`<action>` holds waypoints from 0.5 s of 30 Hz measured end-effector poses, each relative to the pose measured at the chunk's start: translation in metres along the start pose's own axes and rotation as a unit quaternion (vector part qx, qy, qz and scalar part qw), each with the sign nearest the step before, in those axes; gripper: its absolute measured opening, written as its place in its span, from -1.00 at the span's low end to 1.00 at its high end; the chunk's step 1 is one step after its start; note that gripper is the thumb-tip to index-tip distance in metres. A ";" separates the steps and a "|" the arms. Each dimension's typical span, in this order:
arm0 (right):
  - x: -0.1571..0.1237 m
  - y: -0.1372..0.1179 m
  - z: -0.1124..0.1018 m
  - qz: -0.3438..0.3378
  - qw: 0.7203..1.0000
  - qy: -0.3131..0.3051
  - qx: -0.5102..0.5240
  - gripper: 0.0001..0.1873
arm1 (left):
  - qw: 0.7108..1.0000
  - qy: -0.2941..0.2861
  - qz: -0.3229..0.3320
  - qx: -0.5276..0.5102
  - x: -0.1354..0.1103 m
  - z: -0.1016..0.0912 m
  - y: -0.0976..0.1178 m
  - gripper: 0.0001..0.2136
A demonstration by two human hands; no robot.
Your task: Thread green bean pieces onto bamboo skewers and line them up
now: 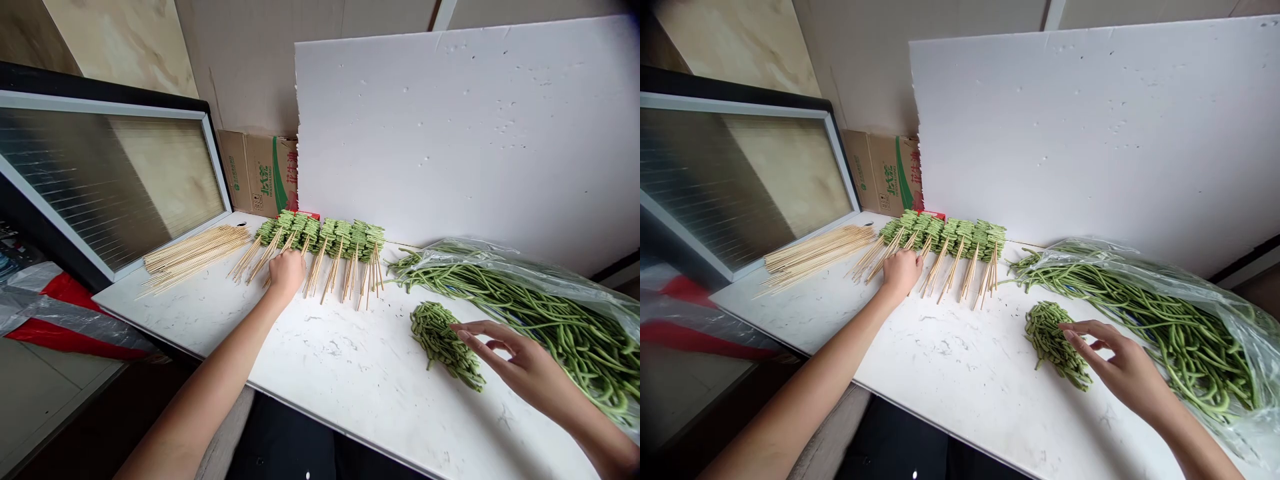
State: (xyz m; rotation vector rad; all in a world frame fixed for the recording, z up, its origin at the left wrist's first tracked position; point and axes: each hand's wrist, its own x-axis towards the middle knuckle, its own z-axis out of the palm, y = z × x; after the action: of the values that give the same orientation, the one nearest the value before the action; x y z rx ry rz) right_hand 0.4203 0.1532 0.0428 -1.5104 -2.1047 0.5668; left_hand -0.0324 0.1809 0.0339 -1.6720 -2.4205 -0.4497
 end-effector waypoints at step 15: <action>-0.023 -0.021 0.023 -0.016 1.000 -0.011 0.012 -0.53 | 1.000 0.030 -0.007 -0.006 -0.018 -0.017 0.002 -0.59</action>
State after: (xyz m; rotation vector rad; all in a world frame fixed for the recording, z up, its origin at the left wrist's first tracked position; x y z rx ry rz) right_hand 0.3970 0.1237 0.0332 -1.4619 -2.1264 0.5976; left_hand -0.0246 0.1599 0.0448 -1.6232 -2.3919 -0.5093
